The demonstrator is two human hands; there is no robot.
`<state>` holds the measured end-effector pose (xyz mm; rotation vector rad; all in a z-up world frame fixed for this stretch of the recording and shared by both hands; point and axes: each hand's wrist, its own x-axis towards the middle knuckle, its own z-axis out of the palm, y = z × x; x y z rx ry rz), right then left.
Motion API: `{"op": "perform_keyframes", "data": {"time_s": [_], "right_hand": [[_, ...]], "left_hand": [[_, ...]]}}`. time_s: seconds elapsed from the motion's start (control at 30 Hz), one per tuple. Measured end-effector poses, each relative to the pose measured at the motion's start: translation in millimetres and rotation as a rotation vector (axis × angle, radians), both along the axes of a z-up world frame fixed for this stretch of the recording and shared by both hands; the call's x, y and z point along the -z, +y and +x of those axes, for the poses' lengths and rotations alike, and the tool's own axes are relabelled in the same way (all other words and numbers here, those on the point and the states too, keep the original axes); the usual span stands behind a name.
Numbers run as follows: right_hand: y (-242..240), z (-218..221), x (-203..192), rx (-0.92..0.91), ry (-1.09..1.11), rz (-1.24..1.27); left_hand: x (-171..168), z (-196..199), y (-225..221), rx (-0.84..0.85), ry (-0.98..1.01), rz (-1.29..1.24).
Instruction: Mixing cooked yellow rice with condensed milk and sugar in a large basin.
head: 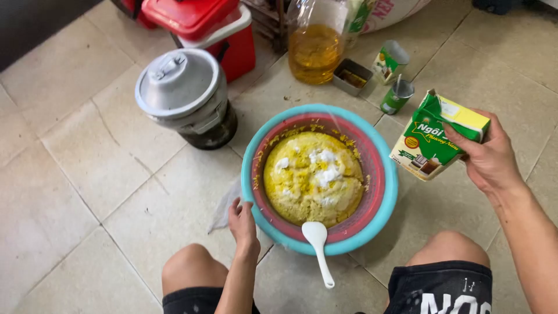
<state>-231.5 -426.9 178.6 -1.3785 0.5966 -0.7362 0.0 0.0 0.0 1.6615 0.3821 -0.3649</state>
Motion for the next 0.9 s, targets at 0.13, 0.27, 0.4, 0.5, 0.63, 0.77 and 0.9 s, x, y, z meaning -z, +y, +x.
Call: {"op": "perform_keyframes", "data": {"time_s": [0.13, 0.27, 0.4, 0.5, 0.63, 0.77, 0.9], "right_hand": [[-37, -20, 65, 0.166, -0.048, -0.019], [-66, -34, 138, 0.347, -0.061, -0.077], [-80, -23, 187, 0.543, -0.027, -0.046], [-101, -9, 217, 0.635, 0.04, 0.017], [-128, 18, 234, 0.652, -0.075, -0.031], [-155, 42, 236, 0.65, -0.034, -0.059], [-168, 51, 248, 0.622, -0.05, -0.027]], "left_hand": [[46, 18, -15, 0.158, 0.017, 0.297], [42, 27, -37, 0.234, 0.064, 0.656], [60, 33, -23, 0.263, 0.031, 0.77], [84, 48, -13, 0.298, 0.066, 0.831], [82, 56, -12, 0.302, 0.111, 0.858], [66, 56, -14, 0.234, 0.194, 0.786], [74, 59, -1, 0.276, 0.226, 0.667]]}}
